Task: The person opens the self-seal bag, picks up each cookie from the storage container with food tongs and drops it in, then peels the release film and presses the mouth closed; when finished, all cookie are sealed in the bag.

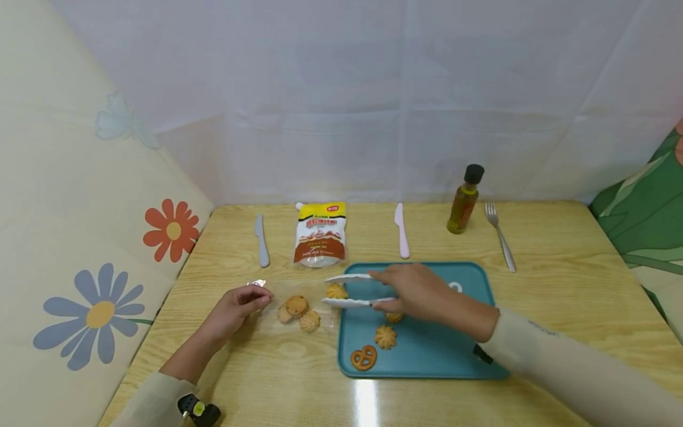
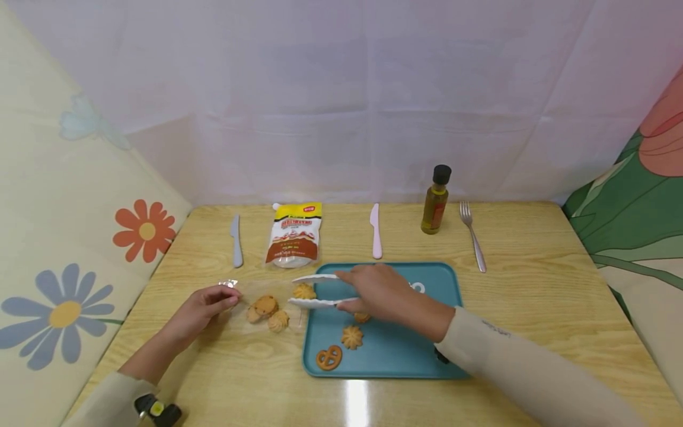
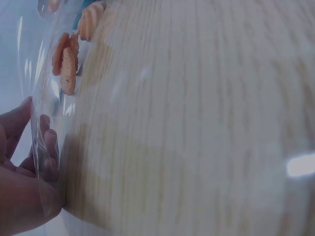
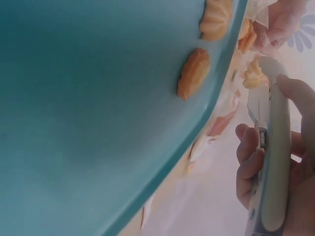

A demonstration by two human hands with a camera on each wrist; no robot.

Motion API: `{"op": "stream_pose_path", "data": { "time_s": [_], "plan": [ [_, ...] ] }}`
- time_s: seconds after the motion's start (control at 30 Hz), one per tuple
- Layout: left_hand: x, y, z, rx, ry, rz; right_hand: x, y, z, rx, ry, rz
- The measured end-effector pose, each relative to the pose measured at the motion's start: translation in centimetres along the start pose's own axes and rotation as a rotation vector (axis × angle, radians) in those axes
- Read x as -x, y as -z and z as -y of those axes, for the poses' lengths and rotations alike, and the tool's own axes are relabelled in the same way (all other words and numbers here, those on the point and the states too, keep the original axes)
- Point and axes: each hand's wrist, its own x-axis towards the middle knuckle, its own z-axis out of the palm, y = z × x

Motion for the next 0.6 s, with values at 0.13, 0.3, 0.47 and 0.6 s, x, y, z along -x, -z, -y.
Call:
{"op": "stream_pose_path", "data": {
  "time_s": [0.13, 0.3, 0.47, 0.6],
  "plan": [
    [0.0, 0.0, 0.0, -0.005, 0.000, -0.001, 0.5, 0.6, -0.1, 0.016, 0.013, -0.025],
    [0.1, 0.0, -0.2, -0.008, 0.009, 0.001, 0.9, 0.9, 0.1, 0.026, 0.020, -0.036],
    [0.1, 0.0, -0.3, -0.005, 0.015, 0.003, 0.7, 0.1, 0.6, 0.026, 0.025, 0.007],
    [0.1, 0.0, -0.2, -0.007, 0.020, 0.007, 0.1, -0.8, 0.9, 0.051, 0.051, 0.014]
  ]
}}
